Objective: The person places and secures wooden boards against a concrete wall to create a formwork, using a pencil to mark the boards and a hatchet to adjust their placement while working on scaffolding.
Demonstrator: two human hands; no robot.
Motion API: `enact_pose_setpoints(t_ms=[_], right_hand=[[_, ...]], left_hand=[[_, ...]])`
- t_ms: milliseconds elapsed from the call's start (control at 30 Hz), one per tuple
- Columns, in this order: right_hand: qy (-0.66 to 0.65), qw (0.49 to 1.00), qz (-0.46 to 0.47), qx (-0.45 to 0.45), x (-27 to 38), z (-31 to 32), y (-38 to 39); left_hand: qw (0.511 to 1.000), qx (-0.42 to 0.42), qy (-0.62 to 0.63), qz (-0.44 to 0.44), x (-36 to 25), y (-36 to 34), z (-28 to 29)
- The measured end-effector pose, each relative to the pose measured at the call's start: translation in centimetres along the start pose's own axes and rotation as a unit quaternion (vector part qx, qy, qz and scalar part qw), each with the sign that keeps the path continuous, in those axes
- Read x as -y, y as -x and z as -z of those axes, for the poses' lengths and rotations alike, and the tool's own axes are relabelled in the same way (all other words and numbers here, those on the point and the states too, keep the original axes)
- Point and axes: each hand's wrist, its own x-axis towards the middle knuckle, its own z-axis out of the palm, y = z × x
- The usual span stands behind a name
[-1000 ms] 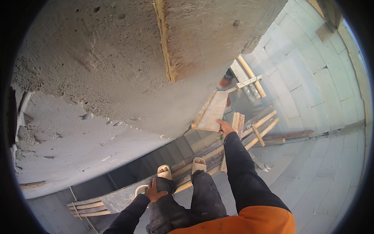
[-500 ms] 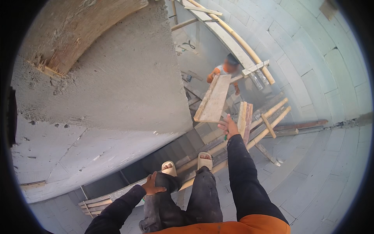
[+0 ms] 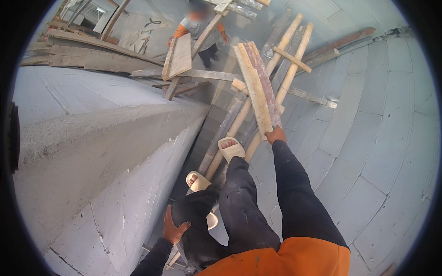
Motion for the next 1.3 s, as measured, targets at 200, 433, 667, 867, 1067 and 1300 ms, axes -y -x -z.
enact_pose_setpoints(t_ms=[200,433,667,867,1067,1300], right_hand=[[0.068,0.997,-0.017,-0.035,2.5,-3.4,-5.0],[0.089,0.996,-0.026,-0.012,4.0,-4.2,-7.7],[-0.039,0.999,0.008,-0.008,6.3,0.5,-0.8],[-0.212,0.966,-0.035,0.141,9.2,5.5,9.3],[-0.234,0.958,-0.026,0.166,16.5,8.8,21.9],[-0.210,0.953,0.044,0.214,19.5,11.2,29.0]], left_hand=[[0.999,0.024,-0.006,0.023,-1.5,-1.0,0.7],[0.996,0.055,-0.014,0.067,-2.5,-1.8,1.1],[0.985,0.150,-0.056,0.058,-3.5,-2.1,2.5],[0.976,0.098,-0.066,-0.180,-14.6,-11.6,-0.2],[0.953,0.111,0.240,-0.145,-30.2,-19.6,-4.0],[0.954,0.137,0.232,-0.132,-26.7,-18.3,-0.3]])
